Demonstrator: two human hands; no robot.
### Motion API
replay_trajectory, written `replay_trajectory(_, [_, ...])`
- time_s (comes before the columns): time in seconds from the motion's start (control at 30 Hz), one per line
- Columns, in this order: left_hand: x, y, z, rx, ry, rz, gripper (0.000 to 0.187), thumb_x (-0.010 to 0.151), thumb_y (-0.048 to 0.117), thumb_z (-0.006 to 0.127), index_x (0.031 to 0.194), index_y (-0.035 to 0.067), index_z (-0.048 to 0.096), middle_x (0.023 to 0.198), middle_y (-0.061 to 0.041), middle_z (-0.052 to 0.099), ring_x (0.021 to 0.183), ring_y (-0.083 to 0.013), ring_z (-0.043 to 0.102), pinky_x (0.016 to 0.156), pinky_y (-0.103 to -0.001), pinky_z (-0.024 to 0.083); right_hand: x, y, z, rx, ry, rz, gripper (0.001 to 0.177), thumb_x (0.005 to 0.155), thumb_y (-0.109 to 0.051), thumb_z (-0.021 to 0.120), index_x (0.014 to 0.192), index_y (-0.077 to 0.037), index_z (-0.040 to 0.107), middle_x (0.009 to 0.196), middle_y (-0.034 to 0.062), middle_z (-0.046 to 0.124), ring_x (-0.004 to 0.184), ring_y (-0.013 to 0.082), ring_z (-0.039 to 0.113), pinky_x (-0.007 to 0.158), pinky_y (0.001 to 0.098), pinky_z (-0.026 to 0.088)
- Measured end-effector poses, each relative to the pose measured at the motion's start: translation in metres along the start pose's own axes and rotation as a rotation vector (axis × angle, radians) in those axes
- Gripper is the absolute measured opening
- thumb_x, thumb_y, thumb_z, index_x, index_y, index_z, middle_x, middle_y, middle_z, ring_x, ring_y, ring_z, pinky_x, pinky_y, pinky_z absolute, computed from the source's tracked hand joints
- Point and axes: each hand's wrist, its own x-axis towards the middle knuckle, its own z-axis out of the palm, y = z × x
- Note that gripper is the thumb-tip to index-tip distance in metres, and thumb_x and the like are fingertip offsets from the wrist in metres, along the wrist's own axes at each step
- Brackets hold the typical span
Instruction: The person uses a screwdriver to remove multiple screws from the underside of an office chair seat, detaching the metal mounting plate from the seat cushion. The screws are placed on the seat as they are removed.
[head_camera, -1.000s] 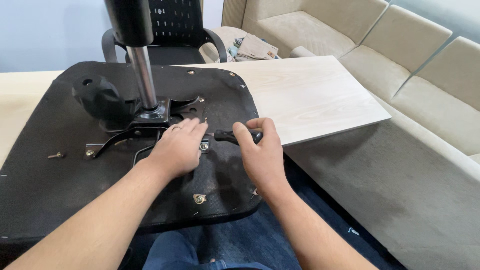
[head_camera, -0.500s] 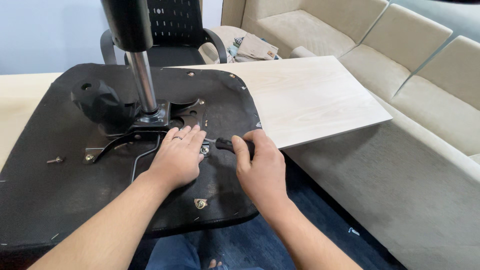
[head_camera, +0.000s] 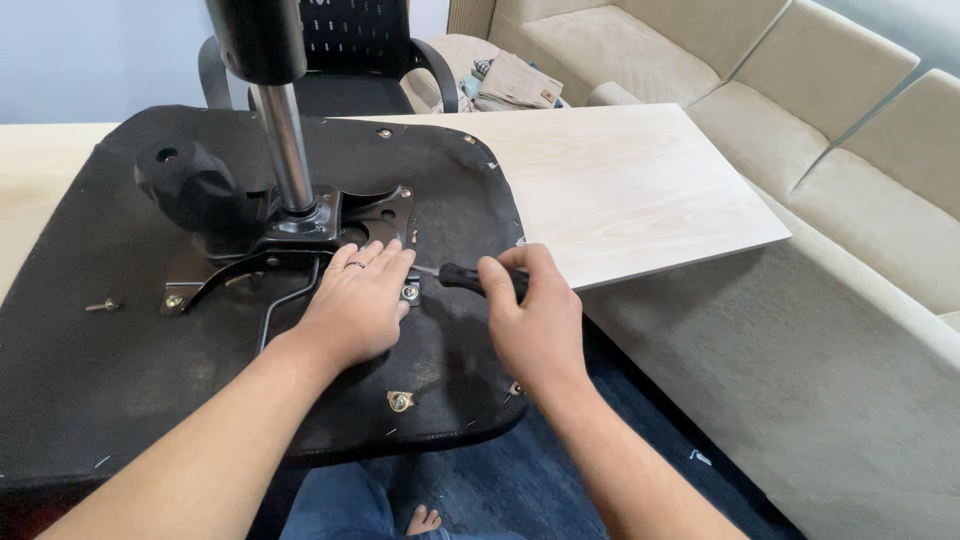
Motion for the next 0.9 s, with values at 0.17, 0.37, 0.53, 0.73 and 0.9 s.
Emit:
replay_trajectory(0.17, [-0.032,-0.001,-0.034,-0.192,0.190,-0.044,0.057,0.085,0.015,0.069,0.139,0.003,0.053,0.147,-0.019,0.056,0.140,-0.0344,0.050,0.117,-0.044,0.039,-0.013,0.009,-0.001,0.517,0.066,0.297,0.022,0.095,-0.025,0.066,0.099,-0.003,0.065,0.078,0.0034,0.064,0.059,0.0124,0.054,0.054,0.0328,0.047])
replay_trajectory(0.37, [-0.083,0.002,-0.052,-0.426,0.218,-0.677,0.058,0.091,0.015,0.064,0.144,0.003,0.046,0.142,-0.020,0.057,0.132,-0.0360,0.054,0.109,-0.043,0.041,-0.018,0.000,0.002,0.846,0.028,0.426,0.020,0.095,-0.022,0.064,0.101,-0.003,0.061,0.073,0.0032,0.057,0.049,0.0079,0.045,0.046,0.0289,0.043])
replay_trajectory(0.53, [-0.080,0.003,-0.050,-0.545,0.102,-0.811,0.049,0.096,0.006,0.045,0.145,0.011,0.048,0.142,-0.011,0.063,0.132,-0.0280,0.060,0.108,-0.040,0.046,-0.013,-0.013,0.002,0.888,0.018,0.472,0.020,0.095,-0.021,0.066,0.101,-0.003,0.061,0.070,0.0045,0.055,0.049,0.0094,0.044,0.047,0.0297,0.042])
replay_trajectory(0.73, [-0.065,0.003,-0.031,-0.695,0.262,-0.696,0.057,0.086,-0.006,0.044,0.142,0.003,0.049,0.139,-0.019,0.063,0.131,-0.0298,0.062,0.108,-0.036,0.047,-0.013,-0.027,-0.001,0.898,0.035,0.508,0.019,0.094,-0.021,0.066,0.101,-0.004,0.062,0.072,0.0024,0.055,0.053,0.0088,0.046,0.049,0.0293,0.044])
replay_trajectory(0.9, [-0.041,0.019,-0.024,-0.615,0.243,-0.764,0.056,0.087,-0.005,0.046,0.143,0.002,0.049,0.136,-0.024,0.063,0.127,-0.0393,0.060,0.106,-0.043,0.046,-0.023,-0.041,-0.003,0.886,0.018,0.463,0.024,0.095,-0.024,0.066,0.103,-0.002,0.063,0.073,0.0026,0.056,0.054,0.0077,0.046,0.051,0.0280,0.046])
